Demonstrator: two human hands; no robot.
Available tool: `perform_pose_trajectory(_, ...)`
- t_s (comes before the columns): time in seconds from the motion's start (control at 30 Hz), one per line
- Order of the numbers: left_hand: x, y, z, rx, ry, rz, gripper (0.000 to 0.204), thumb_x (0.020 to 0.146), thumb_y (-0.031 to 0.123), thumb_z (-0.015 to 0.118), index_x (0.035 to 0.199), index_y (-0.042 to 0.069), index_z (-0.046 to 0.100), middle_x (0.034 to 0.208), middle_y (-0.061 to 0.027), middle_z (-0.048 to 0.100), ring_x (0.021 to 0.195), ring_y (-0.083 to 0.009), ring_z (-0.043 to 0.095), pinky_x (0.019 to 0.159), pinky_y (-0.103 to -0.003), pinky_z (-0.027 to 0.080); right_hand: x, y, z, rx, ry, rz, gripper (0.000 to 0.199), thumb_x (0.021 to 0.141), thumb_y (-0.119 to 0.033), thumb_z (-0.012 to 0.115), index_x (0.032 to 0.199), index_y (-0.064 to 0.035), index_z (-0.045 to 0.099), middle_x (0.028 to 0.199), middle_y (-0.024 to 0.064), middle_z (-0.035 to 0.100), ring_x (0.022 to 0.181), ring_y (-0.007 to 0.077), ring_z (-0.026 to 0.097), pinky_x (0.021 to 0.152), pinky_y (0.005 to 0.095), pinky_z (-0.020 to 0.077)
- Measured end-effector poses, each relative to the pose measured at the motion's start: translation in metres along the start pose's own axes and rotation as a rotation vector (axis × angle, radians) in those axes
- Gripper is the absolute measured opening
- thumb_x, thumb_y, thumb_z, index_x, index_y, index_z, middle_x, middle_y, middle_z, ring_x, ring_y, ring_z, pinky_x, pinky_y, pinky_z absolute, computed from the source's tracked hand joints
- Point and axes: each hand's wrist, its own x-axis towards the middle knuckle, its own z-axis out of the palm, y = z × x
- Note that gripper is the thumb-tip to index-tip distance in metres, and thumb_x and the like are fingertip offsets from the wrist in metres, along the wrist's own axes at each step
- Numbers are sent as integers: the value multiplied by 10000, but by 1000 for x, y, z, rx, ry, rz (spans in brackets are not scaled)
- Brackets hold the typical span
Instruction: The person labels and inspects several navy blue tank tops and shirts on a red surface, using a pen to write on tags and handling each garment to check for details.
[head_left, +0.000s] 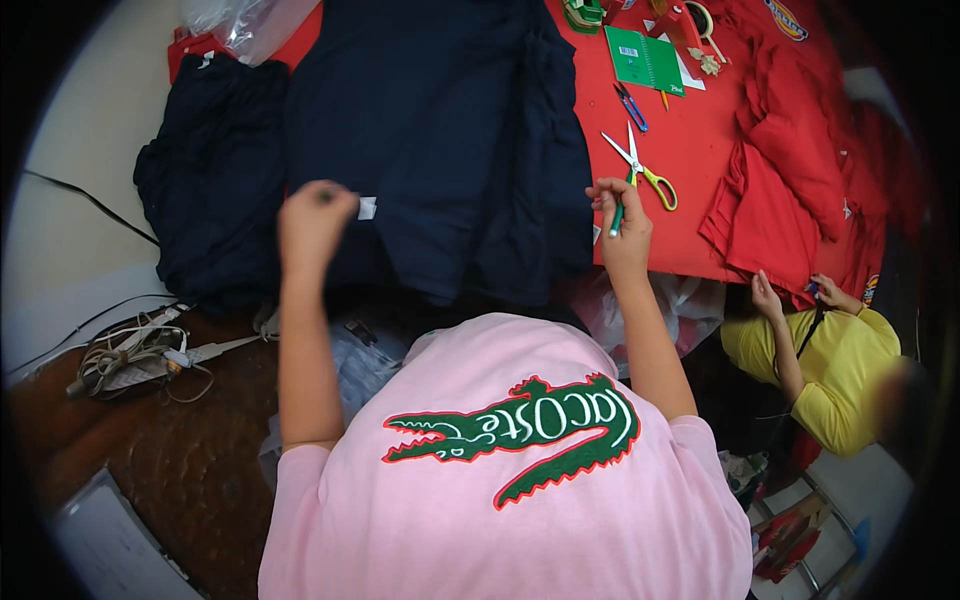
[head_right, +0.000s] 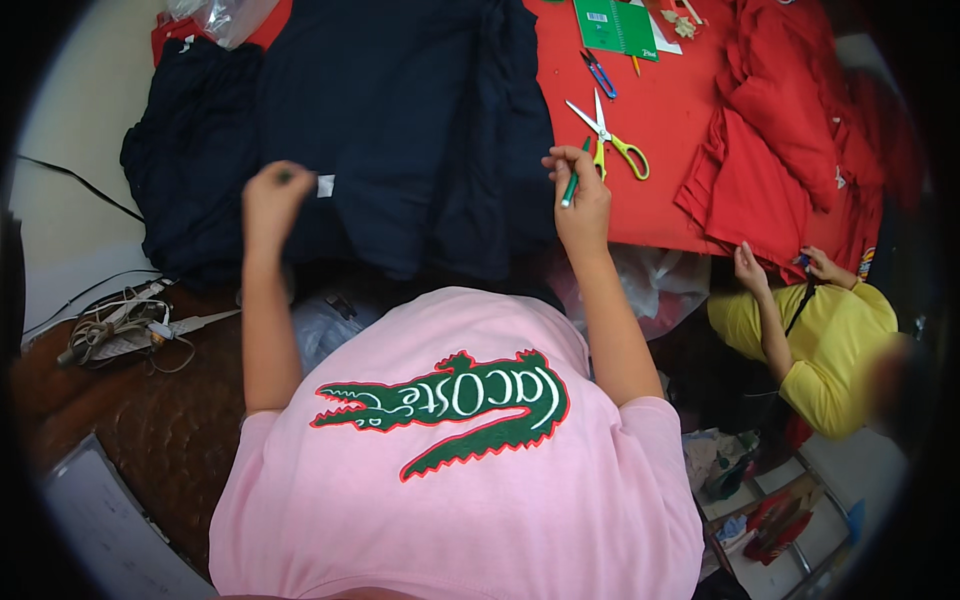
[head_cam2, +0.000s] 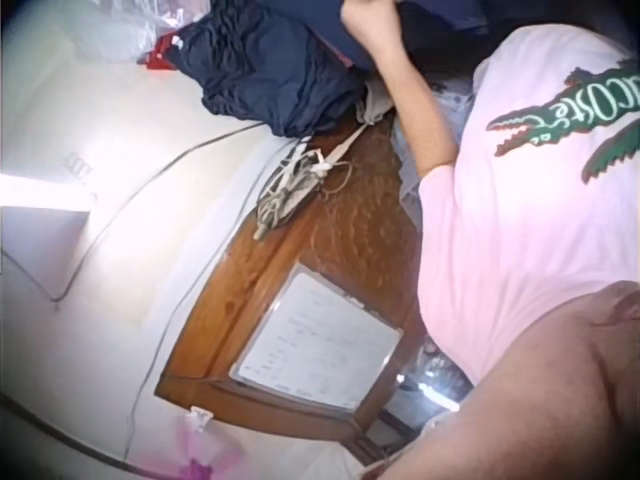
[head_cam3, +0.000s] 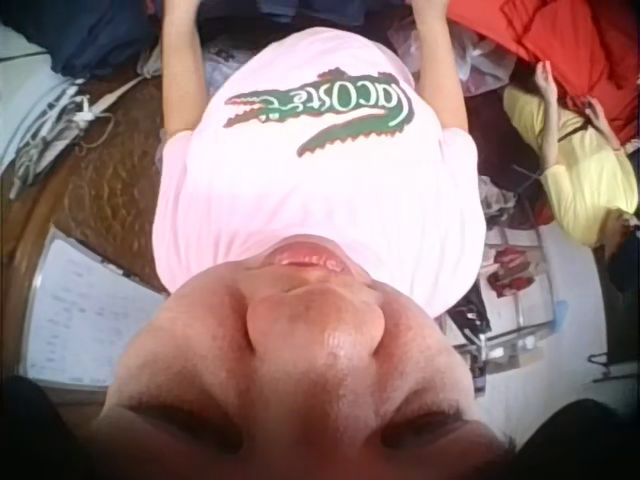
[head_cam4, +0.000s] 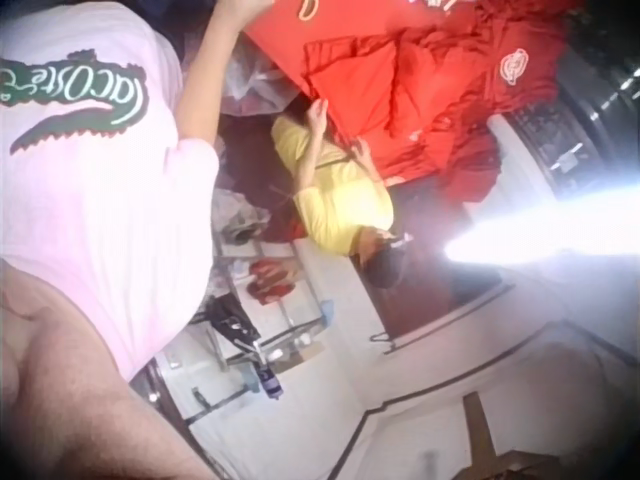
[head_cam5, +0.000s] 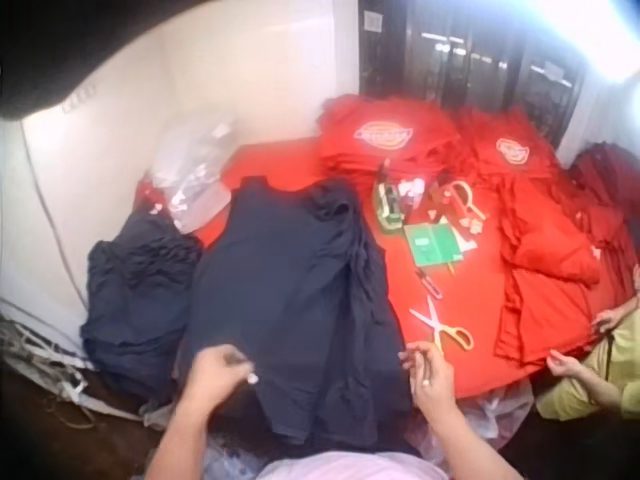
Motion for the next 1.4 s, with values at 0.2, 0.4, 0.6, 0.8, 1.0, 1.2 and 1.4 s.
perform_pose_trajectory(0.2,-24,-26,-11,-143,88,108,163,909,186,798,929,42,723,742,-11,655,716,-103,610,687,-301,506,-35,10,25,-194,-141,-30,296,928,-114,797,1173,-41,647,975,136,744,854,259,736,758,354,577)
perform_pose_trajectory(0.4,-92,-2,76,-284,-507,12,212,875,214,822,938,27,745,815,-65,705,748,-123,619,699,-313,501,-46,-51,75,17,-299,31,285,895,-7,759,1132,-54,606,956,108,700,831,212,709,749,322,560)
perform_pose_trajectory(0.6,-77,-84,49,-180,101,-132,174,932,199,765,990,36,744,838,-154,735,757,-203,702,717,-350,537,1,-140,88,516,-453,-391,167,987,16,665,1146,-21,627,1093,120,752,992,198,745,869,320,585)
perform_pose_trajectory(0.8,-92,-25,42,-174,157,134,181,969,215,785,1032,49,747,688,-5,598,617,-73,530,573,-286,436,41,-90,65,418,-212,30,262,1160,-168,425,1329,-20,558,1057,133,755,935,178,740,821,305,584)
perform_pose_trajectory(1.0,-66,-23,66,-242,160,-6,311,953,302,802,1137,66,717,652,-33,560,550,-164,524,558,-319,425,14,-92,115,528,-438,92,349,1154,-240,491,1402,-10,577,933,105,730,820,139,693,794,279,563)
perform_pose_trajectory(1.2,-35,-44,71,-170,114,160,287,942,259,824,1125,43,783,760,-30,634,690,-88,544,650,-299,470,16,-105,173,524,-610,121,369,1134,-256,558,1425,-44,644,828,7,636,728,68,562,701,230,478)
perform_pose_trajectory(1.4,-25,-59,80,-882,5,-203,233,977,158,780,1131,-16,798,881,-10,743,821,-99,662,764,-264,517,15,-79,215,397,-606,89,159,1038,-154,677,1096,-9,646,843,43,704,752,84,650,656,253,492)
